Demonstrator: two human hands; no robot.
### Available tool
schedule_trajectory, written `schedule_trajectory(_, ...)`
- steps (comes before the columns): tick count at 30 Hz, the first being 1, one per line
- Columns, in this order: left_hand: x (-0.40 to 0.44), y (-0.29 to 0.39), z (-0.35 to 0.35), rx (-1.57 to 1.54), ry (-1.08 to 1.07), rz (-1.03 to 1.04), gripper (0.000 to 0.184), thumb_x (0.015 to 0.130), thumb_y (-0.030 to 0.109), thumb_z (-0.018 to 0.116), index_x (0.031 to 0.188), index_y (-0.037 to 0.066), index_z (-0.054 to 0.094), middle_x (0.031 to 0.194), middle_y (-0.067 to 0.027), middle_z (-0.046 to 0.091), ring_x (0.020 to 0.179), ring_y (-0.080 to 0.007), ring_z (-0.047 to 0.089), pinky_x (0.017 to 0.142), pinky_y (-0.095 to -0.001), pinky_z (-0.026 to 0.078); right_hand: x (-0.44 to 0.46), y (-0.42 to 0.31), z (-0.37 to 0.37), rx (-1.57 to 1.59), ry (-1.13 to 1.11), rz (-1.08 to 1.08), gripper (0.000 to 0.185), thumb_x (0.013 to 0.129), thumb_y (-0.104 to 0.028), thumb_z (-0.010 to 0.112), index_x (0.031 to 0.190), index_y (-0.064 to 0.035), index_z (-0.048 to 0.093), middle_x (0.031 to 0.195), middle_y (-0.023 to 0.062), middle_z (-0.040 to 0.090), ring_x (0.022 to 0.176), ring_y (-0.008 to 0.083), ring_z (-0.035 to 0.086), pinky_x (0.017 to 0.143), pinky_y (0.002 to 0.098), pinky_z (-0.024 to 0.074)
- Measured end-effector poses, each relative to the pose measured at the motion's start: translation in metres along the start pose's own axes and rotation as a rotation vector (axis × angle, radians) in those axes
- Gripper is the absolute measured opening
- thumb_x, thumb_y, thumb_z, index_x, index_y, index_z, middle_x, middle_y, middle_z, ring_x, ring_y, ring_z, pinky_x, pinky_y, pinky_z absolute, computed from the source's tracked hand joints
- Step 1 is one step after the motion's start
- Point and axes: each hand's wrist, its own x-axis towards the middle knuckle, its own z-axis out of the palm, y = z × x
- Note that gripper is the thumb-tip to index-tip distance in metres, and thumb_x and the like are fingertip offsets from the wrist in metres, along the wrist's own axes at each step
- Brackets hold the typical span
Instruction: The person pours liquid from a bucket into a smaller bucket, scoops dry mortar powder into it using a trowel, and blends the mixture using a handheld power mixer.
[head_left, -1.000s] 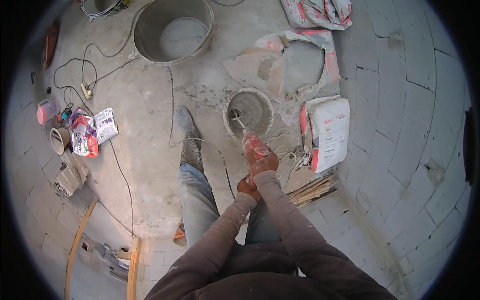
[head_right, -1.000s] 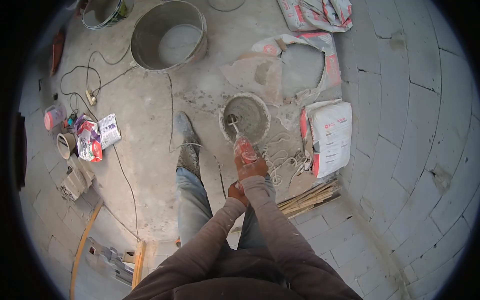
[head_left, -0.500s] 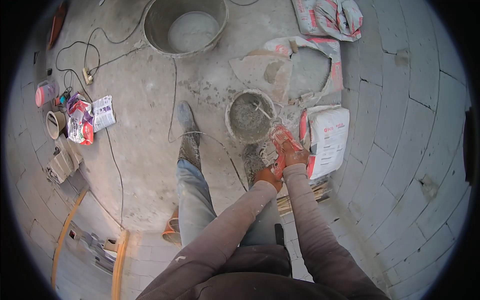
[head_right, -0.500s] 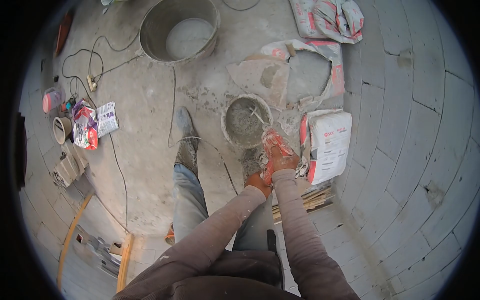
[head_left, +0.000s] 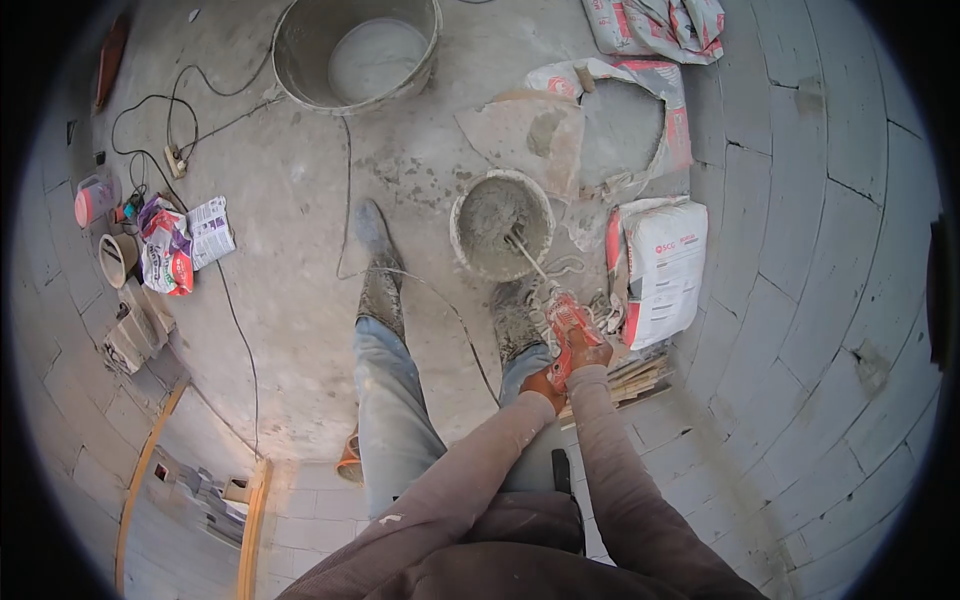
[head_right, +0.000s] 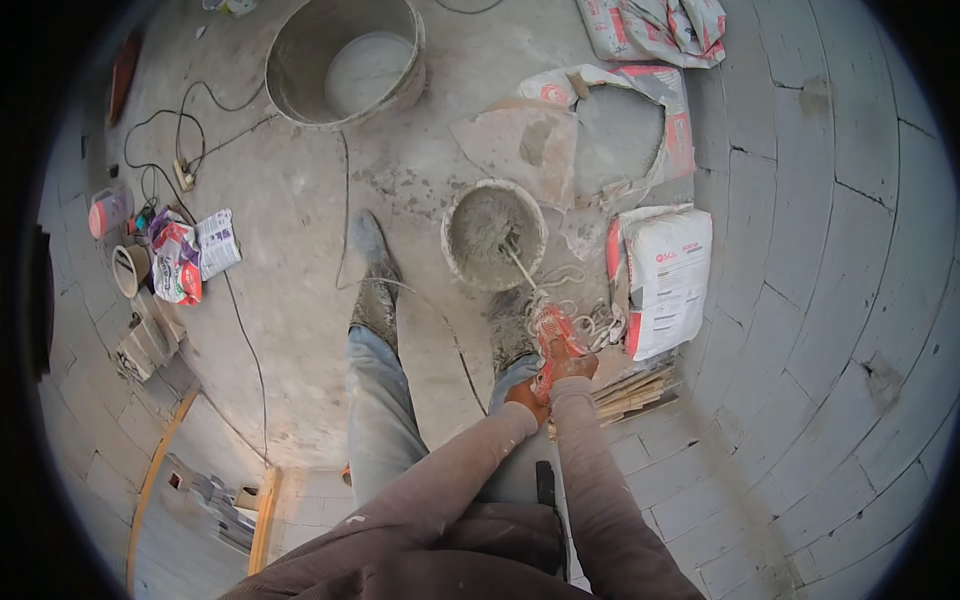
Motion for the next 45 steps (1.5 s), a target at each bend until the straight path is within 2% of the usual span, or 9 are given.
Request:
schedule_trajectory(6, -0.024, -0.068, -0.012, -0.184, 0.128, 0.100, 0.061, 0.072, 0.036, 0.075, 0.122, 0.006, 0.056, 0.104, -0.0161, 0.067, 0.099, -0.0290, 0.064, 0.088, -0.0349, 0.049, -0.078, -0.016, 0.025, 0.256, -0.331, -0.044, 0.036, 0.066, -0.011, 0.077, 0.097, 0.0036, 0.065, 0.087, 0.0105, 0.068, 0.074, 0.0169, 0.064, 0.067, 0.0295, 0.0512)
schedule_trajectory(11, -0.023, -0.090, -0.048, -0.442, 0.185, 0.298, 0.039, 0.080, 0.024, 0.069, 0.113, 0.004, 0.060, 0.103, -0.0104, 0.068, 0.096, -0.0193, 0.065, 0.086, -0.0305, 0.050, -0.121, -0.074, 0.064, -0.154, -0.306, -0.309, 0.038, 0.065, -0.015, 0.075, 0.099, -0.0006, 0.066, 0.088, 0.0158, 0.069, 0.081, 0.0258, 0.068, 0.074, 0.0333, 0.0528)
schedule_trajectory(21, 0.009, 0.126, -0.134, -0.526, 0.559, 0.235, 0.038, 0.082, 0.033, 0.066, 0.096, -0.002, 0.063, 0.095, -0.0251, 0.066, 0.095, -0.0408, 0.062, 0.076, -0.0426, 0.049, -0.048, -0.281, 0.100, -0.642, -0.371, -0.396, 0.065, 0.059, -0.038, 0.078, 0.097, 0.0110, 0.060, 0.097, 0.0268, 0.065, 0.090, 0.0342, 0.066, 0.081, 0.0370, 0.0519)
schedule_trajectory(28, 0.025, 0.205, -0.107, -0.686, 0.493, 0.161, 0.051, 0.075, 0.045, 0.070, 0.092, -0.002, 0.064, 0.091, -0.0272, 0.065, 0.092, -0.0449, 0.061, 0.076, -0.0448, 0.049, 0.043, -0.283, 0.081, -0.638, -0.343, -0.371, 0.072, 0.062, -0.035, 0.080, 0.105, 0.0151, 0.052, 0.097, 0.0247, 0.064, 0.084, 0.0292, 0.066, 0.074, 0.0351, 0.0528)
schedule_trajectory(32, 0.063, 0.161, -0.038, -0.456, 0.481, 0.029, 0.062, 0.075, 0.045, 0.070, 0.108, -0.006, 0.056, 0.102, -0.0275, 0.063, 0.099, -0.0424, 0.060, 0.082, -0.0419, 0.049, 0.040, -0.234, 0.043, -0.534, -0.354, -0.257, 0.068, 0.061, -0.034, 0.079, 0.105, 0.0124, 0.056, 0.099, 0.0249, 0.064, 0.085, 0.0303, 0.066, 0.075, 0.0354, 0.0522)
schedule_trajectory(35, 0.090, 0.104, 0.018, -1.068, 0.279, 0.121, 0.066, 0.074, 0.042, 0.072, 0.115, -0.005, 0.053, 0.109, -0.0256, 0.062, 0.103, -0.0389, 0.060, 0.086, -0.0395, 0.049, 0.042, -0.180, 0.027, -0.435, -0.292, -0.243, 0.064, 0.061, -0.033, 0.078, 0.103, 0.0106, 0.059, 0.099, 0.0243, 0.065, 0.085, 0.0310, 0.066, 0.075, 0.0360, 0.0520)
schedule_trajectory(38, 0.061, 0.048, 0.036, -0.288, 0.347, 0.066, 0.035, 0.090, 0.023, 0.061, 0.115, 0.000, 0.054, 0.101, -0.0181, 0.065, 0.092, -0.0245, 0.061, 0.079, -0.0356, 0.049, 0.029, -0.125, 0.013, -0.421, -0.345, -0.230, 0.049, 0.062, -0.031, 0.080, 0.098, 0.0010, 0.067, 0.096, 0.0191, 0.069, 0.090, 0.0306, 0.067, 0.082, 0.0365, 0.0514)
schedule_trajectory(42, -0.015, 0.028, -0.012, -0.360, 0.257, 0.133, 0.032, 0.088, 0.014, 0.062, 0.114, -0.002, 0.055, 0.102, -0.0150, 0.066, 0.092, -0.0235, 0.062, 0.081, -0.0350, 0.049, -0.009, -0.060, 0.024, -0.154, -0.389, -0.199, 0.042, 0.064, -0.024, 0.078, 0.097, -0.0007, 0.068, 0.092, 0.0165, 0.070, 0.087, 0.0290, 0.068, 0.079, 0.0355, 0.0524)
schedule_trajectory(45, 0.064, -0.104, 0.032, -0.494, 0.368, 0.044, 0.045, 0.078, 0.022, 0.071, 0.112, -0.004, 0.057, 0.102, -0.0219, 0.065, 0.095, -0.0330, 0.064, 0.082, -0.0358, 0.050, -0.050, -0.079, 0.045, -0.014, -0.425, -0.199, 0.044, 0.063, -0.020, 0.079, 0.098, 0.0036, 0.066, 0.090, 0.0135, 0.069, 0.079, 0.0220, 0.067, 0.074, 0.0330, 0.0520)
